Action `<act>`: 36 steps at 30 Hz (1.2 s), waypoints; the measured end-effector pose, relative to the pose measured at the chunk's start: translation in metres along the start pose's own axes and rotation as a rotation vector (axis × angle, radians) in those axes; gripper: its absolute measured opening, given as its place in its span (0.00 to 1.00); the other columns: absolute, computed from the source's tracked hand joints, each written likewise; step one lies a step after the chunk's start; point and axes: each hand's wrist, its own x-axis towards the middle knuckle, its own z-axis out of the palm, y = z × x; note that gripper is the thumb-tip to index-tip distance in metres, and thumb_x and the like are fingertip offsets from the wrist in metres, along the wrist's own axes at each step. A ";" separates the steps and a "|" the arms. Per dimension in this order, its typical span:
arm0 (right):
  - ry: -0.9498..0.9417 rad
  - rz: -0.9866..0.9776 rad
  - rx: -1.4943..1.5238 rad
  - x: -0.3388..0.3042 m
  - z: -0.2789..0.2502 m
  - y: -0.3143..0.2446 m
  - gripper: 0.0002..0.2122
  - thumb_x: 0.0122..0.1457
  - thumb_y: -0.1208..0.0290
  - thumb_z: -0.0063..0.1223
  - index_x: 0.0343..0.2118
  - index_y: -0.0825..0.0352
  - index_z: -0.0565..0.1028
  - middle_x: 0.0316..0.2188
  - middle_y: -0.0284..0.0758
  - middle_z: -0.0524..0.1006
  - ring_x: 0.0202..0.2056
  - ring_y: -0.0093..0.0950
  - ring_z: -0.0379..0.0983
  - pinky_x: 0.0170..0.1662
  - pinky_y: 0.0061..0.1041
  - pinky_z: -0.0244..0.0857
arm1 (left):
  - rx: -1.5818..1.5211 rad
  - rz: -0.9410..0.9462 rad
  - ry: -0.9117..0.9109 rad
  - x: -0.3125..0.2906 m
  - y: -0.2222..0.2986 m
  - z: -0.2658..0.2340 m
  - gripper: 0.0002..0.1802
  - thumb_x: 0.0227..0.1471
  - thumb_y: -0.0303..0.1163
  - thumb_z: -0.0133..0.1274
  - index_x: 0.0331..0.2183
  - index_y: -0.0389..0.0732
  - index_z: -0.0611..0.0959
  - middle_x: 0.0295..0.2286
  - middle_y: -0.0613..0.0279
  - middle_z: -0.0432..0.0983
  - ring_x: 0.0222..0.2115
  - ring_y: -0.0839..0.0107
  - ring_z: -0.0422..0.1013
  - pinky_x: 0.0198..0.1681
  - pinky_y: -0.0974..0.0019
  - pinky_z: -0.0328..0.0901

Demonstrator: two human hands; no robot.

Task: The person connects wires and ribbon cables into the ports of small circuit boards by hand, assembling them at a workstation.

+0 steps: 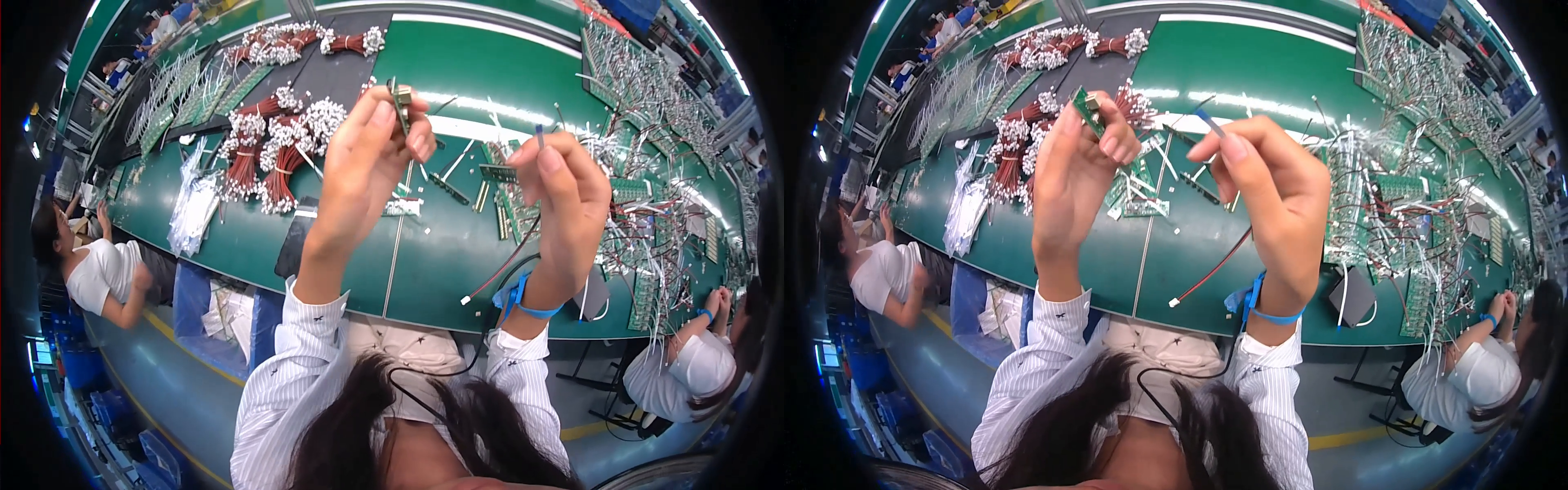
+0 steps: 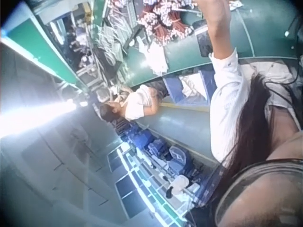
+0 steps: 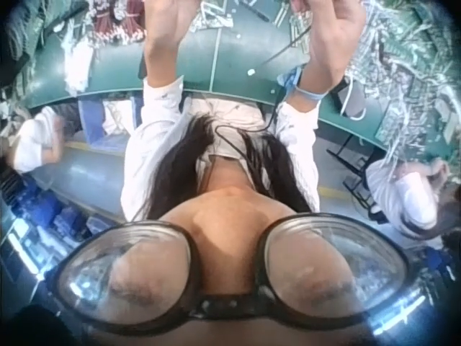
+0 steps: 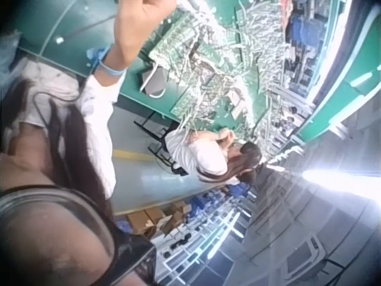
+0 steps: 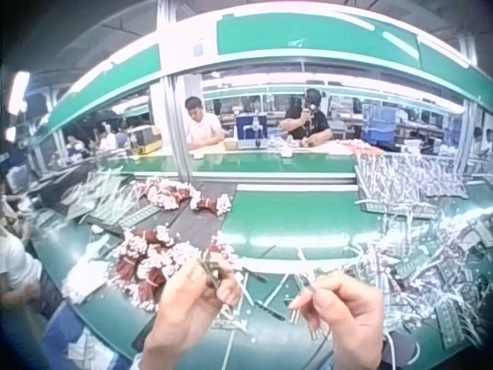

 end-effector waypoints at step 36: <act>0.351 -0.081 -0.464 0.008 0.016 0.026 0.05 0.48 0.80 0.57 0.30 0.69 0.76 0.12 0.18 0.58 0.16 0.07 0.48 0.17 0.10 0.38 | 1.029 0.454 0.313 0.022 -0.020 -0.007 0.19 0.49 0.17 0.37 0.46 0.34 0.68 0.22 0.63 0.64 0.21 0.75 0.61 0.25 0.73 0.59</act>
